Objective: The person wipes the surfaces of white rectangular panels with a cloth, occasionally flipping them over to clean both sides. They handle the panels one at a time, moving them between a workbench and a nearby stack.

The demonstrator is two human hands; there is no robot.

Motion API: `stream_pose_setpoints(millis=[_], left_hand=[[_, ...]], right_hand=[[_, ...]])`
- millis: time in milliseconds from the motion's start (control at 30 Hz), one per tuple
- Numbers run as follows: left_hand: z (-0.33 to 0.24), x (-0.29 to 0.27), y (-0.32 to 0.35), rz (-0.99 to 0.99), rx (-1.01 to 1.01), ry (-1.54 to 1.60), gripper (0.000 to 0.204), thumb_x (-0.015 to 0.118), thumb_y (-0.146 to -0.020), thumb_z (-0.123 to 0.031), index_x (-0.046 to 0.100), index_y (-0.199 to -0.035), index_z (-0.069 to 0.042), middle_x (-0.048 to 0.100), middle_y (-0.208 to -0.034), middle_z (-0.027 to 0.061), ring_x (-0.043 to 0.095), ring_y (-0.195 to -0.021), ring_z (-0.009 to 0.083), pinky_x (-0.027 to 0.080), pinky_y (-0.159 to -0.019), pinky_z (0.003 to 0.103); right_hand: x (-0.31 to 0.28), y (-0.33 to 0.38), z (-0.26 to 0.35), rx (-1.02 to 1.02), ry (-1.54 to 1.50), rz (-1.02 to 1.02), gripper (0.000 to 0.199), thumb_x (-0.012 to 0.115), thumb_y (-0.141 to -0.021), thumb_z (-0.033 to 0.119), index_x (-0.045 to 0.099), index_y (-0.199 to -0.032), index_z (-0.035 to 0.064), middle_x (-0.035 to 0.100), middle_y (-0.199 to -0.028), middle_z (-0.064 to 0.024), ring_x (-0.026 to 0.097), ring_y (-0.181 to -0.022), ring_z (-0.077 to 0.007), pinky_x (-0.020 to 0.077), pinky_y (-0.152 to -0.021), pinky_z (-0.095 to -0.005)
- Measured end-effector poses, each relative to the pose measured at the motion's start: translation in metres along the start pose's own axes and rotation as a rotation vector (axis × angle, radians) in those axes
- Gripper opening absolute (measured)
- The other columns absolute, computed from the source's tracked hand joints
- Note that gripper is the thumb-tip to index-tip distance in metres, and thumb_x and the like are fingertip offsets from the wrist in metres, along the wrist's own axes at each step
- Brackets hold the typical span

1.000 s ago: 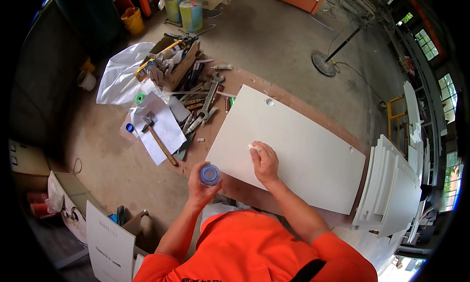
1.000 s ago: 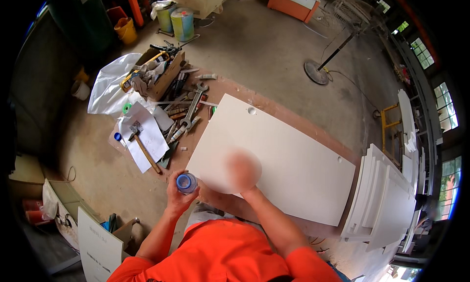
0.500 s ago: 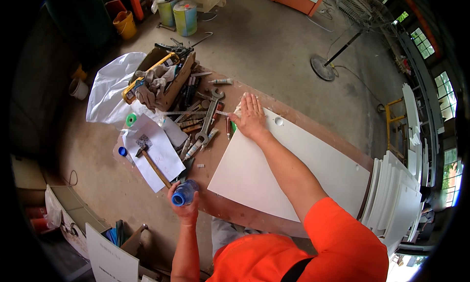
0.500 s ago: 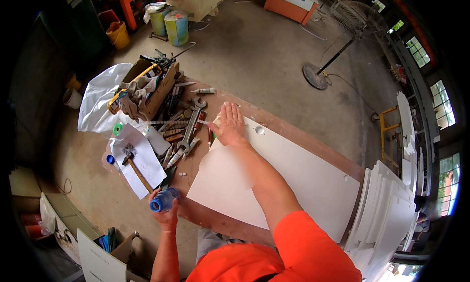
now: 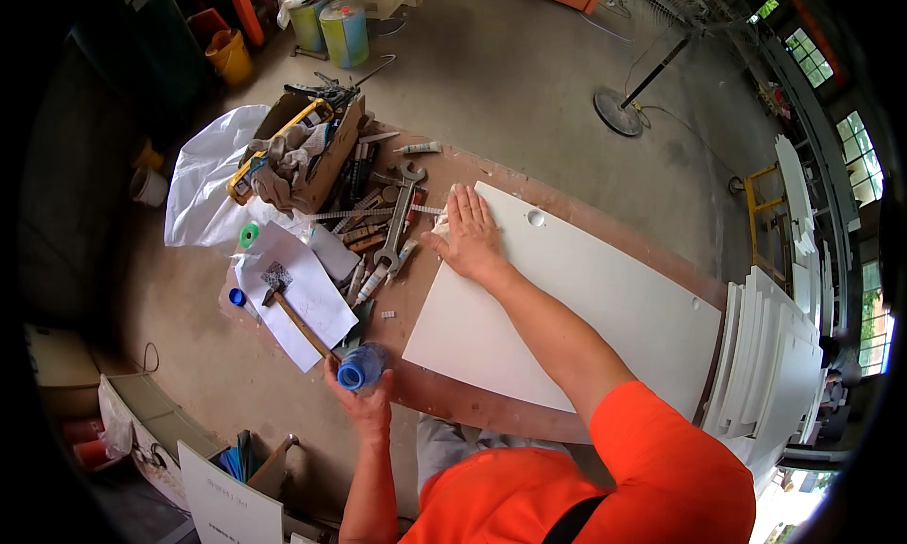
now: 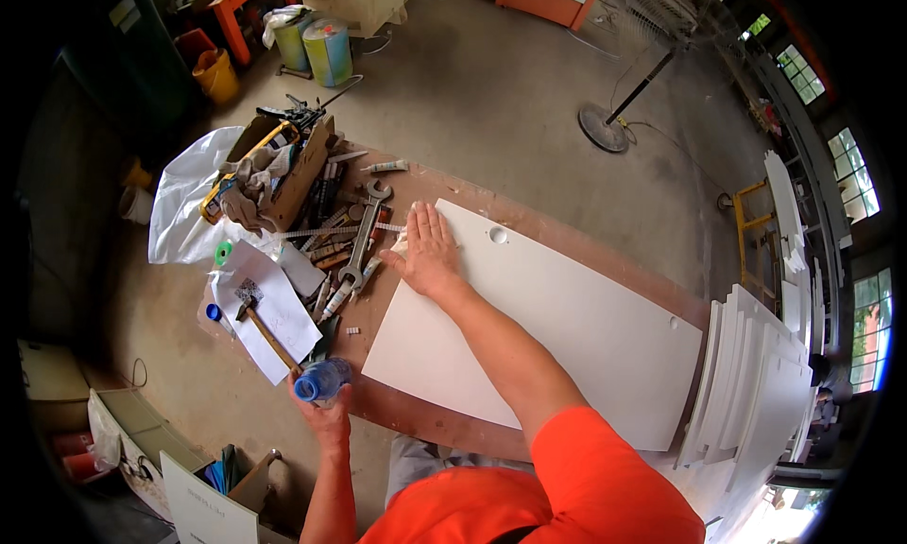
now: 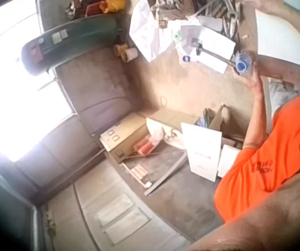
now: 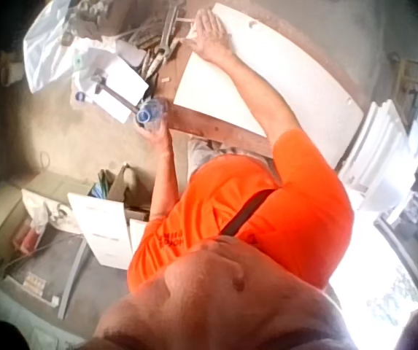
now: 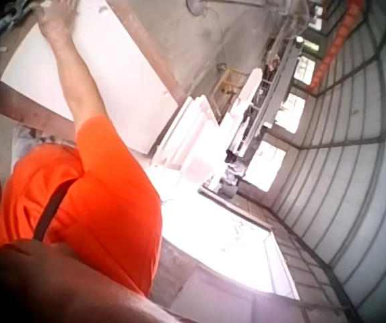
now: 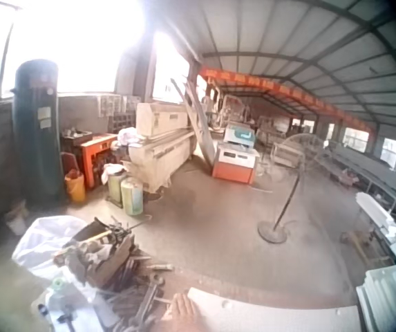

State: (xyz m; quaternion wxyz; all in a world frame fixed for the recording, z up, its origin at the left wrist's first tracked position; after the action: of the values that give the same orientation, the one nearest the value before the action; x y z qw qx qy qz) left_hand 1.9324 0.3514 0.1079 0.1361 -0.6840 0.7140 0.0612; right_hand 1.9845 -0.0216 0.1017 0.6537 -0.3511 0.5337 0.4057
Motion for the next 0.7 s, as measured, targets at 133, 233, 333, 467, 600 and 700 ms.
stream_pose_setpoints(millis=[133, 233, 333, 467, 600, 700], left_hand=[[0.040, 0.005, 0.082, -0.016, -0.366, 0.346, 0.051, 0.062, -0.103, -0.028, 0.047, -0.142, 0.001, 0.054, -0.137, 0.0179, 0.055, -0.125, 0.0258, 0.041, -0.108, 0.042], [0.042, 0.072, 0.100, 0.232, -0.918, 0.993, 0.069, 0.042, -0.105, -0.057, 0.050, -0.142, 0.002, 0.059, -0.138, 0.0160, 0.056, -0.125, 0.0286, 0.038, -0.112, 0.043], [0.059, 0.094, 0.093, 0.501, -0.899, 1.606, 0.074, 0.038, -0.103, -0.058, 0.048, -0.147, 0.000, 0.054, -0.150, 0.0150, 0.053, -0.135, 0.0312, 0.035, -0.119, 0.045], [0.048, 0.085, 0.093, 0.357, -0.920, 1.470, 0.066, 0.035, -0.100, -0.041, 0.045, -0.151, -0.001, 0.041, -0.162, 0.0148, 0.039, -0.149, 0.0305, 0.024, -0.126, 0.047], [0.058, 0.088, 0.094, 0.302, -0.993, 1.479, 0.068, 0.036, -0.099, -0.043, 0.045, -0.151, 0.000, 0.042, -0.161, 0.0165, 0.039, -0.149, 0.0329, 0.025, -0.126, 0.047], [0.047, 0.093, 0.094, 0.462, -0.978, 1.533, 0.068, 0.037, -0.099, -0.044, 0.048, -0.147, 0.002, 0.045, -0.158, 0.0190, 0.040, -0.147, 0.0348, 0.025, -0.125, 0.049]], right_hand=[[-0.006, 0.039, 0.018, -0.082, -0.033, -0.084, 0.096, 0.037, -0.101, 0.069, 0.026, -0.158, -0.0080, 0.021, -0.168, -0.0238, 0.013, -0.158, -0.0355, 0.0068, -0.129, -0.0458], [-0.002, 0.060, 0.038, -0.082, -0.021, -0.062, 0.095, 0.037, -0.101, 0.067, 0.026, -0.158, -0.0081, 0.022, -0.168, -0.0237, 0.014, -0.158, -0.0353, 0.0066, -0.129, -0.0459], [0.011, 0.145, 0.113, -0.355, -0.092, 0.076, 0.092, 0.049, -0.097, 0.063, 0.031, -0.157, -0.0050, 0.025, -0.168, -0.0214, 0.018, -0.157, -0.0342, 0.0079, -0.129, -0.0457], [0.005, 0.246, 0.150, -0.576, -0.188, 0.133, 0.084, 0.056, -0.095, 0.053, 0.038, -0.155, -0.0032, 0.031, -0.166, -0.0186, 0.024, -0.156, -0.0332, 0.0118, -0.129, -0.0467], [-0.005, 0.219, 0.146, -0.470, -0.181, 0.076, 0.081, 0.055, -0.095, 0.051, 0.040, -0.155, -0.0016, 0.030, -0.167, -0.0186, 0.026, -0.155, -0.0341, 0.0115, -0.129, -0.0473], [0.002, 0.221, 0.150, -0.463, -0.093, 0.071, 0.079, 0.055, -0.096, 0.051, 0.041, -0.155, 0.0009, 0.028, -0.167, -0.0184, 0.026, -0.155, -0.0345, 0.0124, -0.128, -0.0473]])
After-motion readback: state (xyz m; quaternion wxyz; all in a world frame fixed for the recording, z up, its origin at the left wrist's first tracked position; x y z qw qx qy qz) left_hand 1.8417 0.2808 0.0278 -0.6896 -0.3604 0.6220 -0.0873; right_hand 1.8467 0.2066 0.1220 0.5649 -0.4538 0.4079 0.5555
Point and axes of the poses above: each hand's wrist, its own y-axis away from the middle knuckle, its own x-axis out of the palm, z = x × y, the point moved 10 cm from there along -y, towards the middle knuckle
